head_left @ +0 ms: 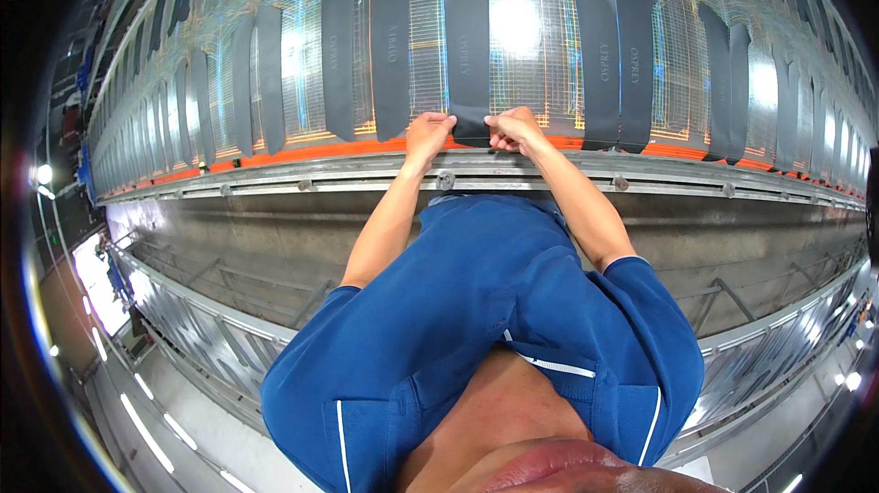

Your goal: The person repeatedly picks up dark gray Osprey-branded fabric items from a metal rack, folds them in half, and places them back on the rack. The action is performed one at a time in a repetitive loop throughout the clip.

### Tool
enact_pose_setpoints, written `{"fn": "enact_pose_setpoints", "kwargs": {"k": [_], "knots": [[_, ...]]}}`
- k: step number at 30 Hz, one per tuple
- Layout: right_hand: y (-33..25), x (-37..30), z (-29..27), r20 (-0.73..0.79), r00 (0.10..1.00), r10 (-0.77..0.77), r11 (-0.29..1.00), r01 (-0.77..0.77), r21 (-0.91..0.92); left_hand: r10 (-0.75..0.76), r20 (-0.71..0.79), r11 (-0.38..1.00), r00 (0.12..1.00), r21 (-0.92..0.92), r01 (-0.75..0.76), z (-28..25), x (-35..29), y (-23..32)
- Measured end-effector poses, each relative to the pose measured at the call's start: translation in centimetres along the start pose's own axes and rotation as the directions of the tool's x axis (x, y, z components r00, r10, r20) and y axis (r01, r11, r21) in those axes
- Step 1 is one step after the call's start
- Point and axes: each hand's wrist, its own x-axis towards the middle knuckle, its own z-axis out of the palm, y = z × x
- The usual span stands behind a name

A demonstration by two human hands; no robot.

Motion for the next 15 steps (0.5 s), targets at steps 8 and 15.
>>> {"fn": "enact_pose_setpoints", "kwargs": {"k": [8, 15], "knots": [[-0.5, 2.3, 0.2, 0.153, 0.984, 0.088, 0.975, -0.117, 0.191, -0.350, 0.259, 0.849, 0.900, -0.318, 0.421, 0.4, -0.6, 1.9], [-1.5, 4.1, -0.6, 0.244, 0.955, 0.171, 0.946, -0.228, 0.230, -0.351, 0.474, 0.668, 0.808, -0.477, 0.570, 0.7, 2.1, 1.8]]}}
